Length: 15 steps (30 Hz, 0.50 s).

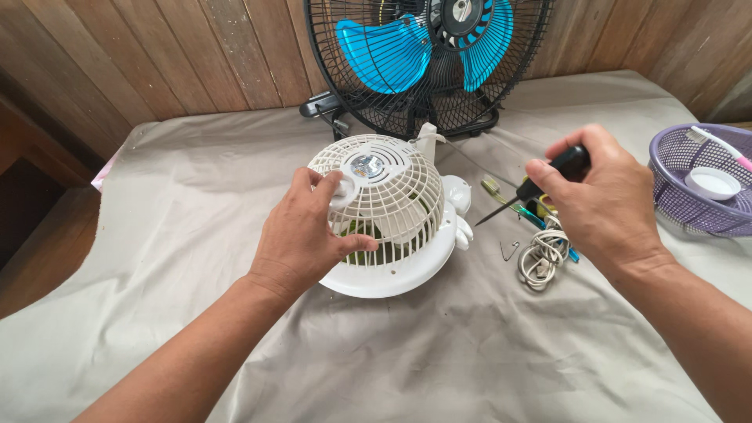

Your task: The person uses a screwdriver to remove screws from the base of a small white electric fan. They repeatedly unscrew, rotate, and reposition the fan while working on different screw locations around the base. The fan remains assembled throughout the clip.

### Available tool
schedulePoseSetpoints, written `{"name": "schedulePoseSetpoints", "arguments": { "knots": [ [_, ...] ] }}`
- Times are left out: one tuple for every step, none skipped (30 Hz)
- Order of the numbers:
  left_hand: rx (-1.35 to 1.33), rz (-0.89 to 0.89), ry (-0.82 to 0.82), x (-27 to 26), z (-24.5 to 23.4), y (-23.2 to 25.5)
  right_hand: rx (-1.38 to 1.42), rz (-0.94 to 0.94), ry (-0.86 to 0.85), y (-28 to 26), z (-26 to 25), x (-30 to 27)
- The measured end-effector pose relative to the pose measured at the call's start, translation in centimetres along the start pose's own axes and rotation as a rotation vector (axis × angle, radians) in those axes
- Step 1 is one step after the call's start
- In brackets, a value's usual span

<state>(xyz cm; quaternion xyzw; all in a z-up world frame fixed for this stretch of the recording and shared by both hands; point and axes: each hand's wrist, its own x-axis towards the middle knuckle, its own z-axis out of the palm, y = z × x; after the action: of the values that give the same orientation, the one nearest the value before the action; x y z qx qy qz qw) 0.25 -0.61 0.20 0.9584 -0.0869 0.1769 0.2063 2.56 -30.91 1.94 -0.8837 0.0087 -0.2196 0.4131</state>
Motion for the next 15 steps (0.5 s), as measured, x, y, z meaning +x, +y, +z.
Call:
{"name": "schedulePoseSetpoints", "arguments": {
  "knots": [
    [0.011,-0.005,0.007,0.1,0.2,0.3,0.075,0.138,-0.024,0.4,0.0,-0.3],
    [0.066,0.021,0.012,0.0,0.4,0.6,0.064,0.151,-0.028,0.8,0.0,-0.6],
    [0.122,0.047,0.019,-0.3,0.8,1.0,0.053,0.162,-0.032,1.3,0.1,-0.9],
    [0.178,0.074,0.025,-0.6,1.1,1.4,0.041,0.173,-0.036,1.8,0.2,-1.2],
    [0.175,0.100,0.057,-0.9,1.4,1.7,0.042,0.215,-0.056,2.4,0.3,-1.3],
    [0.172,0.126,0.089,-1.2,1.8,2.0,0.042,0.258,-0.076,3.0,0.6,-1.4],
    [0.168,0.152,0.115,-1.5,2.1,2.2,0.042,0.305,-0.099,3.7,0.9,-1.7],
    [0.164,0.150,0.142,-1.7,2.5,2.4,0.061,0.360,-0.142,4.5,1.3,-1.7],
    [0.162,0.149,0.173,-1.8,2.9,2.6,0.083,0.412,-0.183,5.2,1.8,-1.6],
    [0.160,0.149,0.204,-1.8,3.2,2.7,0.105,0.463,-0.225,5.9,2.4,-1.5],
    [0.150,0.164,0.216,-1.8,3.4,2.6,0.129,0.568,-0.321,6.4,3.3,-1.5],
    [0.139,0.180,0.227,-1.7,3.6,2.5,0.154,0.673,-0.419,6.9,4.0,-1.5],
    [0.128,0.195,0.235,-1.6,3.7,2.4,0.179,0.778,-0.518,7.4,4.5,-1.6],
    [0.129,0.208,0.247,-1.6,3.9,2.2,0.227,0.834,-0.583,7.7,5.2,-1.9],
    [0.129,0.221,0.259,-1.6,4.0,2.0,0.275,0.888,-0.649,7.9,6.2,-2.2]
  ]
}}
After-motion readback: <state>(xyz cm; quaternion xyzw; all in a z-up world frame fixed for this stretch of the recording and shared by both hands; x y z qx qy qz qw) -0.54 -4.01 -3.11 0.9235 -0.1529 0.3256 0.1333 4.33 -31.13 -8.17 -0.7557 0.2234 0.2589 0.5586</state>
